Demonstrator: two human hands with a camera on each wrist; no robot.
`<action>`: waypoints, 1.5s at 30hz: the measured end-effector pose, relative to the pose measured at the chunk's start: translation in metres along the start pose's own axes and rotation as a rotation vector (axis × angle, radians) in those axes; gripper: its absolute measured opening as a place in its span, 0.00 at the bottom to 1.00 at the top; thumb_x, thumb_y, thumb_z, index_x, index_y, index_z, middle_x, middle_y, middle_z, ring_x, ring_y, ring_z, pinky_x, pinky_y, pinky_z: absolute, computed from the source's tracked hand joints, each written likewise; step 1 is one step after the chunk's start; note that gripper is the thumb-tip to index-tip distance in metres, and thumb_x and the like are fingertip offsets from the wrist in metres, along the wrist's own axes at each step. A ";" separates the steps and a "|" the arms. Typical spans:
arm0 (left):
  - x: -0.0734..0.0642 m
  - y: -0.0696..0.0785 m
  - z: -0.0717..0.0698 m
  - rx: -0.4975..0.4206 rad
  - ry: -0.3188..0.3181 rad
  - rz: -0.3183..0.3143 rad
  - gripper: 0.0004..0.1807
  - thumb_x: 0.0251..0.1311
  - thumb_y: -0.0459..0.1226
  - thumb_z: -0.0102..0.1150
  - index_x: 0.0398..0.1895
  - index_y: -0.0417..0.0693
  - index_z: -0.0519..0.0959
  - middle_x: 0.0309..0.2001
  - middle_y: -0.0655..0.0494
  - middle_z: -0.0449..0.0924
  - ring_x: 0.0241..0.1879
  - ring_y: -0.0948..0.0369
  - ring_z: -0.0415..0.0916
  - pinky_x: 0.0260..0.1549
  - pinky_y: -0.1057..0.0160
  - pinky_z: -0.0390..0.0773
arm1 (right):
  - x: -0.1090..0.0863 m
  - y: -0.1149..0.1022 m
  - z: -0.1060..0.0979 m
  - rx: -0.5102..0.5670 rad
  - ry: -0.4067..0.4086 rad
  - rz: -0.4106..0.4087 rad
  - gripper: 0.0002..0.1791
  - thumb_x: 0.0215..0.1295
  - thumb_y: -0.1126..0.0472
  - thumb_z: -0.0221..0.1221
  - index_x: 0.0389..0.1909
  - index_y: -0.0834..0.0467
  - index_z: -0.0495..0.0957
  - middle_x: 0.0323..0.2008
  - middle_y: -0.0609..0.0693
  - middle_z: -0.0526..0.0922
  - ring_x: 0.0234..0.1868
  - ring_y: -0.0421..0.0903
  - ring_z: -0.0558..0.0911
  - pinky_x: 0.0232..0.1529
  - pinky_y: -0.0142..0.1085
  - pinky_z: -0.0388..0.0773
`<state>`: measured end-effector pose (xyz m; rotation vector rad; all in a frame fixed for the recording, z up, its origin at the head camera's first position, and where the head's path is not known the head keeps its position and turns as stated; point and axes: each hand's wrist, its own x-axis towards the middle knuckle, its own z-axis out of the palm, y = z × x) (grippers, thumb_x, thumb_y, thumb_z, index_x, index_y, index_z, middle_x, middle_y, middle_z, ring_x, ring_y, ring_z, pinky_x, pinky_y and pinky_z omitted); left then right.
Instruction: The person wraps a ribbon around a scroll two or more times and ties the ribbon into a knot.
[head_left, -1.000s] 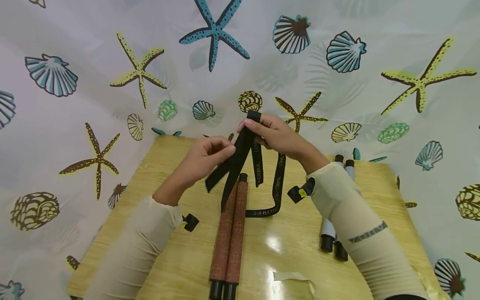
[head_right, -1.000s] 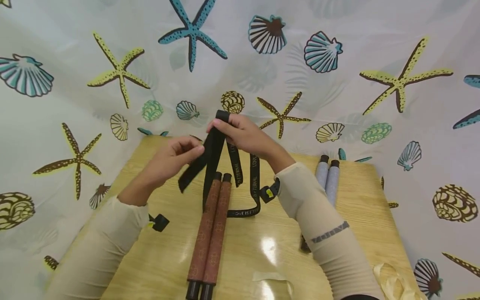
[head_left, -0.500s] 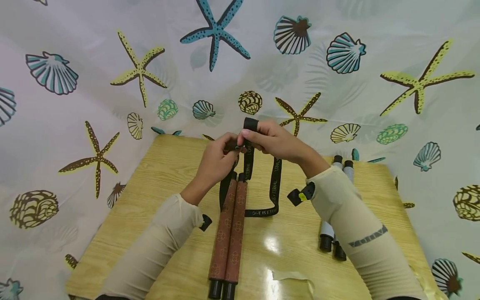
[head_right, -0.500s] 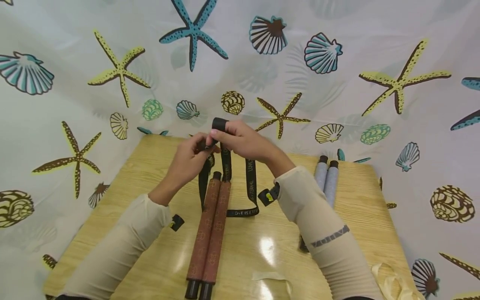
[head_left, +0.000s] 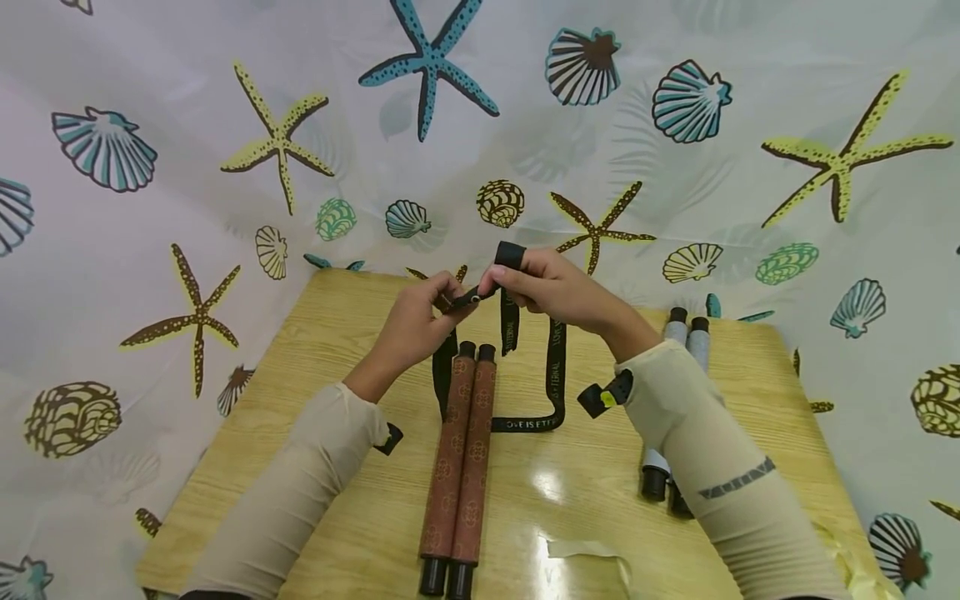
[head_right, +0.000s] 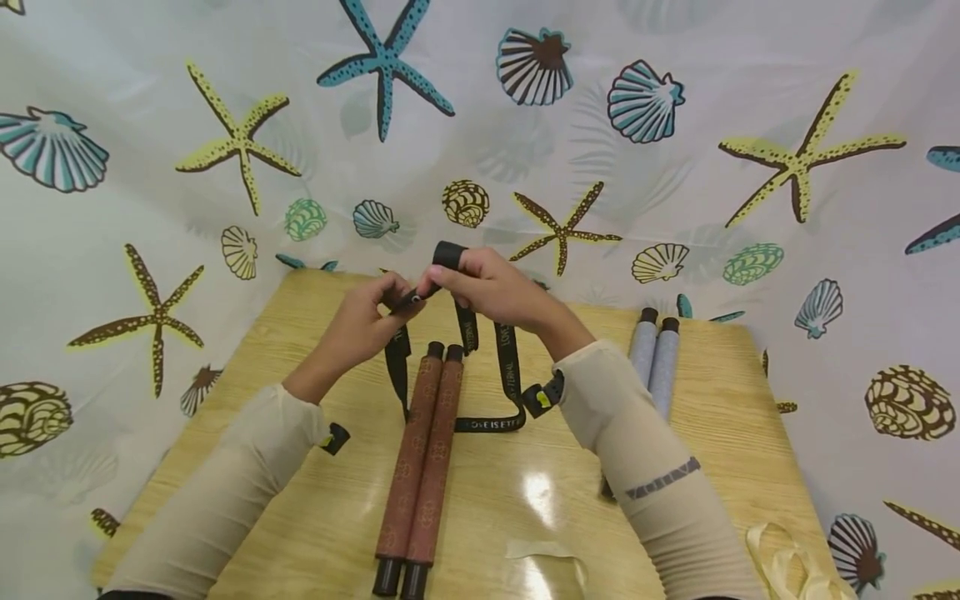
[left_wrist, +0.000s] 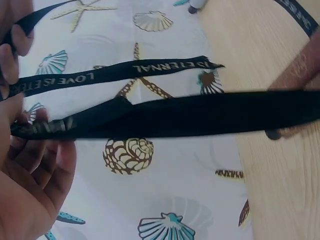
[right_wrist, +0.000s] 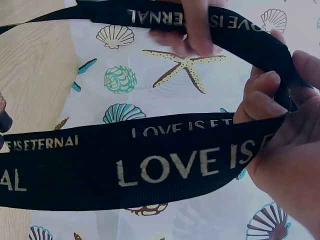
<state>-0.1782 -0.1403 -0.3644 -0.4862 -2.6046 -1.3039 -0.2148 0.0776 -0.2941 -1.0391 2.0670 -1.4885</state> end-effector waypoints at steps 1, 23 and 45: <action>0.001 -0.001 0.001 0.034 -0.011 -0.006 0.06 0.67 0.37 0.63 0.36 0.45 0.76 0.36 0.49 0.86 0.36 0.54 0.84 0.32 0.61 0.74 | 0.000 0.000 0.001 0.004 -0.001 -0.001 0.17 0.80 0.62 0.45 0.45 0.66 0.81 0.22 0.48 0.69 0.19 0.41 0.61 0.24 0.33 0.61; 0.005 -0.007 0.007 0.167 -0.029 -0.186 0.13 0.73 0.41 0.53 0.51 0.50 0.85 0.45 0.48 0.87 0.31 0.55 0.83 0.34 0.56 0.78 | 0.002 0.005 0.006 0.014 -0.004 -0.029 0.17 0.79 0.62 0.45 0.42 0.66 0.81 0.17 0.50 0.65 0.19 0.43 0.60 0.24 0.32 0.60; 0.005 -0.002 0.001 -0.440 -0.077 -0.223 0.13 0.71 0.28 0.52 0.52 0.31 0.81 0.21 0.66 0.79 0.25 0.67 0.79 0.36 0.68 0.79 | 0.001 0.008 0.008 0.009 0.003 -0.017 0.18 0.80 0.63 0.43 0.46 0.67 0.81 0.17 0.45 0.65 0.18 0.41 0.58 0.23 0.32 0.57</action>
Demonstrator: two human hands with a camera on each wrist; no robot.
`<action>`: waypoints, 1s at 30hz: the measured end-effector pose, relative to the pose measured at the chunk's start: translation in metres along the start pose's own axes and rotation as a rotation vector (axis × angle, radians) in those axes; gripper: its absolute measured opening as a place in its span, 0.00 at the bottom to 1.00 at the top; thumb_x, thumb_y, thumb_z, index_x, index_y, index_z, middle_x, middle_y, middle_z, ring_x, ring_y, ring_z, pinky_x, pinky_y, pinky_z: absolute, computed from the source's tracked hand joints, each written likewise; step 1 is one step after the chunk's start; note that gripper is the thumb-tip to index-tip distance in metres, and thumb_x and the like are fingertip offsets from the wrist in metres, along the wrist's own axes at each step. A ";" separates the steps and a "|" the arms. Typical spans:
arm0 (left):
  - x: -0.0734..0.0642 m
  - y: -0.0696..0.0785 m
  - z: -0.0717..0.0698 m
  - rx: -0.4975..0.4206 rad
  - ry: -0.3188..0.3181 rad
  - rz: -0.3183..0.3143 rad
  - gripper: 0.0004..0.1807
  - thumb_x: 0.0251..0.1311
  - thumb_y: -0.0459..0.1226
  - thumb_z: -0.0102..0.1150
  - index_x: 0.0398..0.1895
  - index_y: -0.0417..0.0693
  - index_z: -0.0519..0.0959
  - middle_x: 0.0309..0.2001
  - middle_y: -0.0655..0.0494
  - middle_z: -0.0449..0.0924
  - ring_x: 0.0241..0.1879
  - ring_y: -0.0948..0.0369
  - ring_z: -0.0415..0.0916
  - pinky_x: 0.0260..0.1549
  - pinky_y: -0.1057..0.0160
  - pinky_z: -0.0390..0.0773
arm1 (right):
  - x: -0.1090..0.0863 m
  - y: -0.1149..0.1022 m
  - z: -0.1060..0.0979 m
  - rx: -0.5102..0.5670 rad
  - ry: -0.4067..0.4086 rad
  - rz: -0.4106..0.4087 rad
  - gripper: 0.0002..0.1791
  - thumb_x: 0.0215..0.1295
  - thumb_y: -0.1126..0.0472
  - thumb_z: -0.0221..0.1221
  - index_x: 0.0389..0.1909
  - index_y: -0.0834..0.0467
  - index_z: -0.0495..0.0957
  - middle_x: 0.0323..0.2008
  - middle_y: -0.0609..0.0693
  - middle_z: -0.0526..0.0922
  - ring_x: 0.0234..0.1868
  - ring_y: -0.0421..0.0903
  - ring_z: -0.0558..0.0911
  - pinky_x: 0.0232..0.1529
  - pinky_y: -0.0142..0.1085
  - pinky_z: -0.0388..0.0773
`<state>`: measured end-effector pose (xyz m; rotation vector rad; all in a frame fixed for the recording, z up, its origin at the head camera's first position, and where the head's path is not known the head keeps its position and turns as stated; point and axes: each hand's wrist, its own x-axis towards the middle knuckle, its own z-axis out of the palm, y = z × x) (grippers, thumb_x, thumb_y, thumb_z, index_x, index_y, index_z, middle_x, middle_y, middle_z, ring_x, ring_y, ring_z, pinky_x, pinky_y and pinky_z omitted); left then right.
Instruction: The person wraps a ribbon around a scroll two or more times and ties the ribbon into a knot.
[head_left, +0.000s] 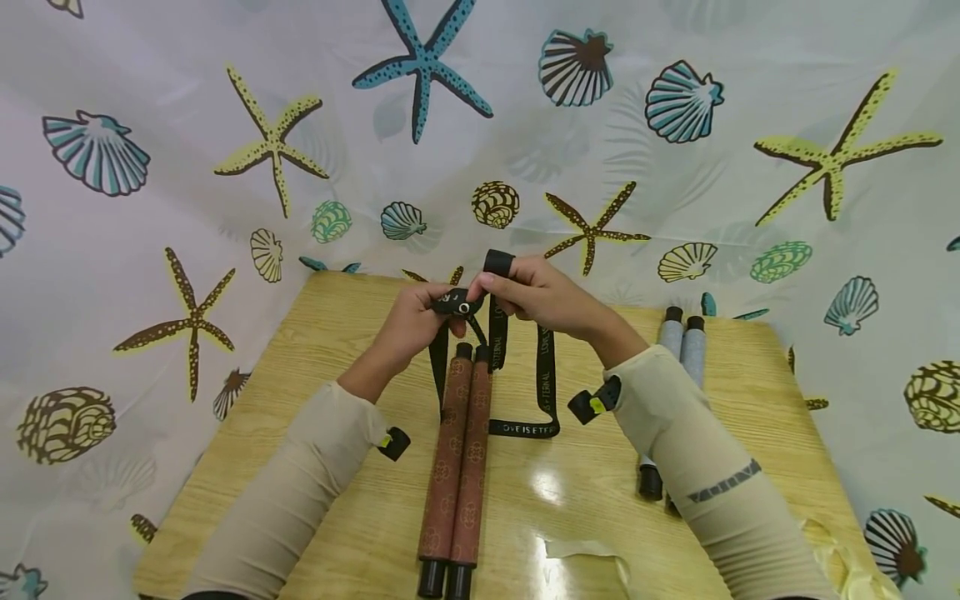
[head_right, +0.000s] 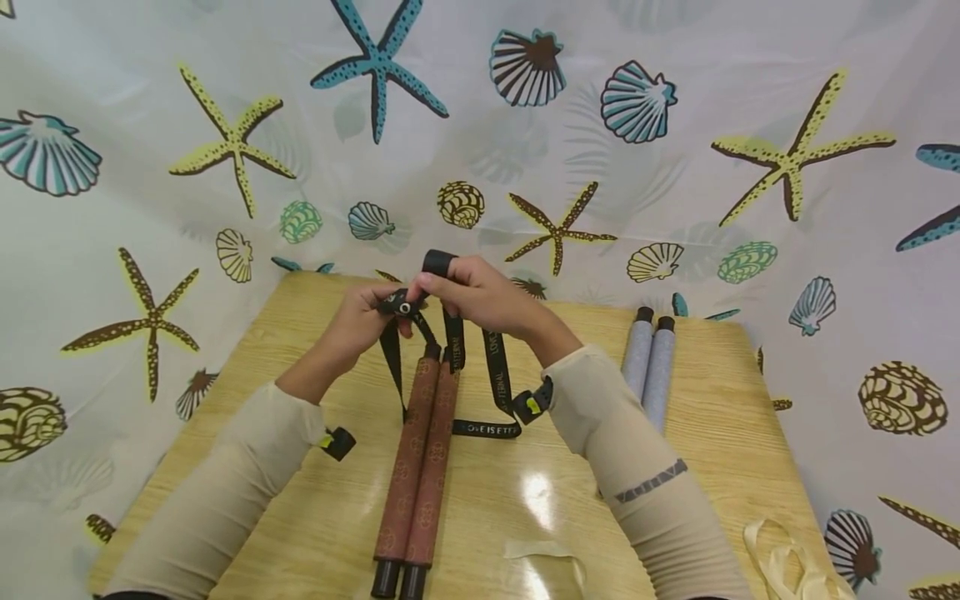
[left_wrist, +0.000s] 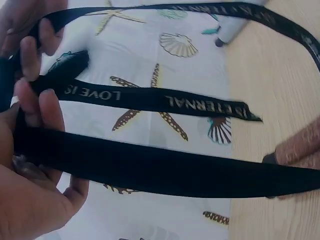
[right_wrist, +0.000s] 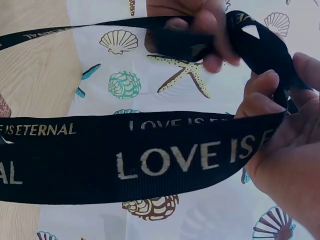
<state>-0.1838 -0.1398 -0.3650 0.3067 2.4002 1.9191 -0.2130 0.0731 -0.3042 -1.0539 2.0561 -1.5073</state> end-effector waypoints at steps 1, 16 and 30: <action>0.000 0.000 -0.001 -0.026 -0.005 -0.013 0.14 0.70 0.28 0.53 0.54 0.32 0.81 0.26 0.67 0.81 0.30 0.69 0.80 0.39 0.69 0.78 | 0.000 0.000 0.000 -0.003 0.002 0.000 0.18 0.80 0.62 0.43 0.46 0.67 0.81 0.17 0.46 0.65 0.18 0.41 0.59 0.23 0.32 0.58; -0.017 -0.003 -0.038 -0.367 0.217 0.127 0.11 0.69 0.31 0.57 0.50 0.49 0.84 0.38 0.68 0.88 0.42 0.70 0.82 0.43 0.71 0.82 | -0.025 0.010 -0.003 -0.143 0.229 -0.063 0.19 0.80 0.58 0.47 0.62 0.60 0.78 0.58 0.55 0.80 0.58 0.44 0.76 0.61 0.43 0.72; -0.075 -0.019 -0.140 -0.713 0.428 0.211 0.07 0.66 0.28 0.59 0.44 0.37 0.83 0.35 0.51 0.82 0.29 0.61 0.85 0.23 0.66 0.84 | -0.097 0.043 -0.027 -0.145 0.333 0.045 0.12 0.74 0.63 0.56 0.49 0.64 0.84 0.40 0.32 0.86 0.30 0.39 0.76 0.35 0.33 0.74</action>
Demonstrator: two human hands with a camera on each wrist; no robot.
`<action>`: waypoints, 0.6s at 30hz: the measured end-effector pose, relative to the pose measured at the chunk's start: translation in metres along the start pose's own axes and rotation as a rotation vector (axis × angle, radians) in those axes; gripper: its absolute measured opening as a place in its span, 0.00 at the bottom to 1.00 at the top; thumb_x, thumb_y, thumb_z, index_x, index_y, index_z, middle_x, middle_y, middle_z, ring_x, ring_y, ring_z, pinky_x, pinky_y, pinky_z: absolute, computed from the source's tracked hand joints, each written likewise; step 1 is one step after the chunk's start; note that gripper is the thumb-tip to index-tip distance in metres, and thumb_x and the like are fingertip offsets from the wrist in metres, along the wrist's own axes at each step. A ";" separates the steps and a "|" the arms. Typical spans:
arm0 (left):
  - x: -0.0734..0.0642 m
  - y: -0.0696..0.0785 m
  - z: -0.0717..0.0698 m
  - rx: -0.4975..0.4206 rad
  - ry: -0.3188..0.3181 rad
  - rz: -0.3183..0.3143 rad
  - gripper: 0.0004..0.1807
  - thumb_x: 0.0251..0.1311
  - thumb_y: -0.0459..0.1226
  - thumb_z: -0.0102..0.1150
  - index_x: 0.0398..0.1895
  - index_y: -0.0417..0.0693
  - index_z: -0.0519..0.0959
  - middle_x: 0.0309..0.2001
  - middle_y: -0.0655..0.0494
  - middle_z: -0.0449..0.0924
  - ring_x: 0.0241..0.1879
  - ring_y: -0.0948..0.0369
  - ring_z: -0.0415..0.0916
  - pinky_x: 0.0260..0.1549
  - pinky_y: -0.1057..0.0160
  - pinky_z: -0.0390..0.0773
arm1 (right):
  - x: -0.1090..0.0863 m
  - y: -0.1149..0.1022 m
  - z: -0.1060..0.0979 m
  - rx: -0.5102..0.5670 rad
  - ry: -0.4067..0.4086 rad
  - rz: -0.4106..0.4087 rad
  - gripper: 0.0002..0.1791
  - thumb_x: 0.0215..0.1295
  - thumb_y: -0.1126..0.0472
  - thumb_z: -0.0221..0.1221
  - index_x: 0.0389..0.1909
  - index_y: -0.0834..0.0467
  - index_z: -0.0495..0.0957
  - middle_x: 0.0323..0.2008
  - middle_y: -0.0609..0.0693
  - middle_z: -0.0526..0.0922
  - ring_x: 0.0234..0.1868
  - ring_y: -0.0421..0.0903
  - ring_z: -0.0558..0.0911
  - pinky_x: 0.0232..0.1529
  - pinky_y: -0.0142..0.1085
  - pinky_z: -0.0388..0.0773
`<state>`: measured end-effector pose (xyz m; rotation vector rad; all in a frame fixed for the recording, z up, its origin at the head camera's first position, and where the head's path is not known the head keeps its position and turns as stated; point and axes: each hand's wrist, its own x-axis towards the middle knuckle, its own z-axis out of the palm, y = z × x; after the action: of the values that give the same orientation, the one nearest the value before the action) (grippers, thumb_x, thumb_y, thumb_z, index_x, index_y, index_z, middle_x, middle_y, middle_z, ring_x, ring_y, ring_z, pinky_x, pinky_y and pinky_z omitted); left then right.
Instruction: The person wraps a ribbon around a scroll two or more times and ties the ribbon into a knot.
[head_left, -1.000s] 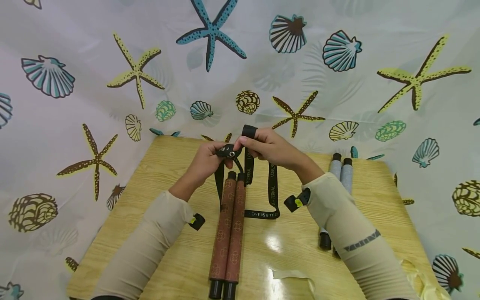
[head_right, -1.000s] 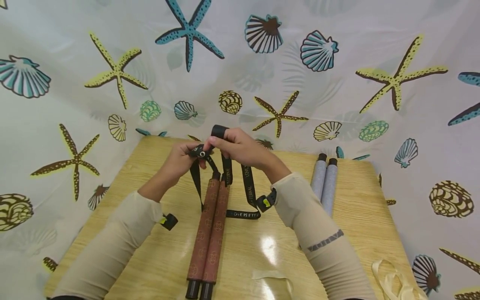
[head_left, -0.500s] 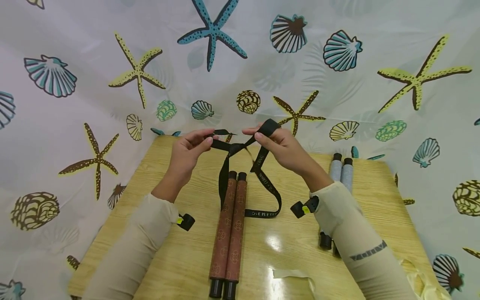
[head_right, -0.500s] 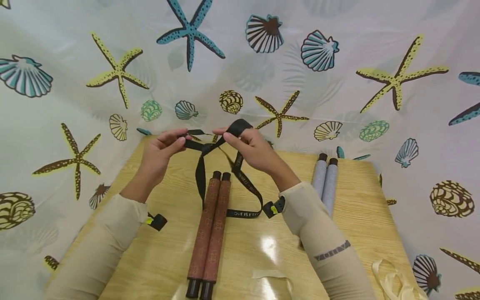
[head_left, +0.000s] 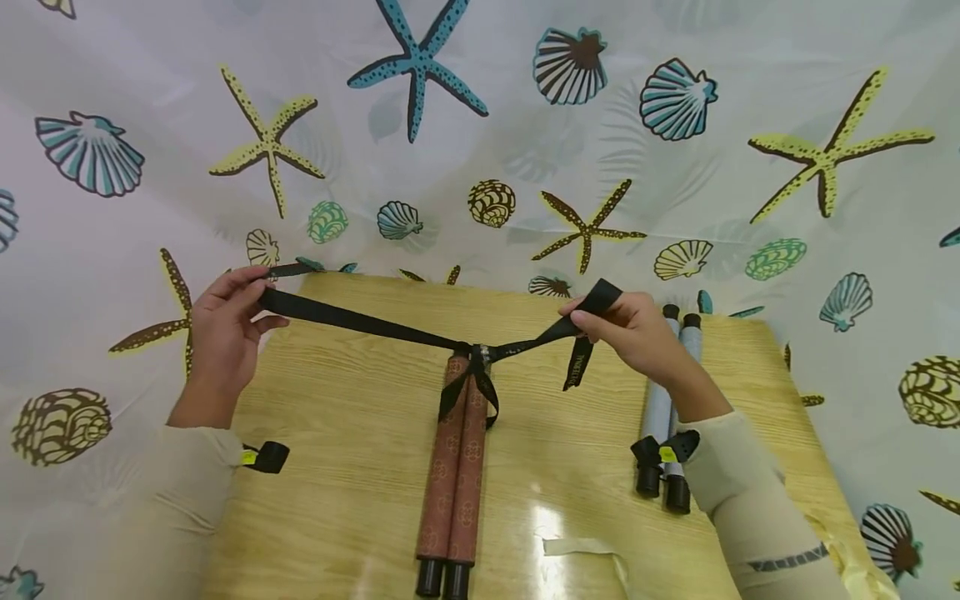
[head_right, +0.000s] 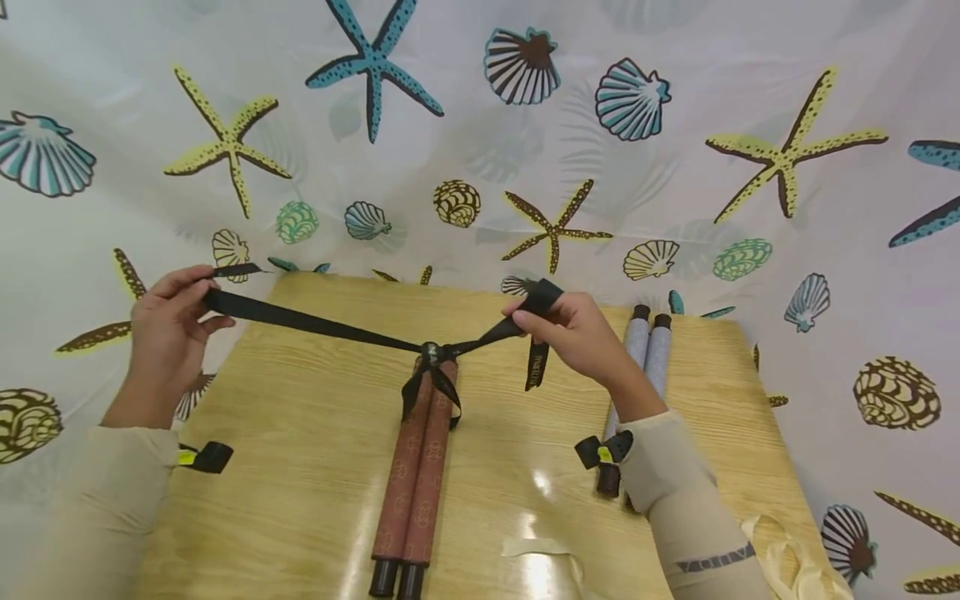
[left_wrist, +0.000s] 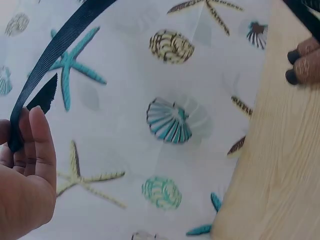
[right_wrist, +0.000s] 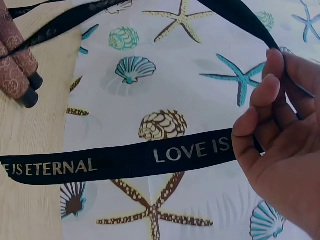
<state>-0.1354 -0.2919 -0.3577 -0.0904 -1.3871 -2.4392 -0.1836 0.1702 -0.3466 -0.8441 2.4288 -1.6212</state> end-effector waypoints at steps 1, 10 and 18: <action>-0.001 0.004 -0.006 -0.009 0.021 0.009 0.07 0.66 0.28 0.59 0.43 0.36 0.83 0.35 0.51 0.81 0.29 0.61 0.85 0.22 0.65 0.83 | -0.005 0.001 -0.003 -0.001 -0.007 -0.002 0.12 0.73 0.64 0.56 0.49 0.65 0.84 0.39 0.32 0.86 0.31 0.39 0.77 0.35 0.33 0.75; -0.014 0.029 -0.057 -0.027 0.151 0.014 0.08 0.62 0.23 0.59 0.42 0.33 0.83 0.33 0.49 0.85 0.27 0.59 0.86 0.19 0.63 0.83 | -0.039 0.029 -0.010 0.035 -0.180 -0.018 0.10 0.72 0.70 0.55 0.46 0.67 0.83 0.43 0.35 0.86 0.38 0.38 0.82 0.37 0.34 0.78; -0.022 0.031 -0.097 0.423 0.420 -0.103 0.05 0.64 0.30 0.62 0.40 0.45 0.84 0.36 0.61 0.80 0.27 0.69 0.83 0.16 0.69 0.80 | -0.055 0.071 -0.014 0.034 -0.236 0.184 0.12 0.72 0.64 0.57 0.48 0.67 0.83 0.41 0.36 0.87 0.35 0.36 0.79 0.38 0.33 0.77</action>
<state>-0.0946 -0.3831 -0.3873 0.5693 -1.6872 -2.0198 -0.1698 0.2289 -0.4144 -0.7360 2.2377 -1.4069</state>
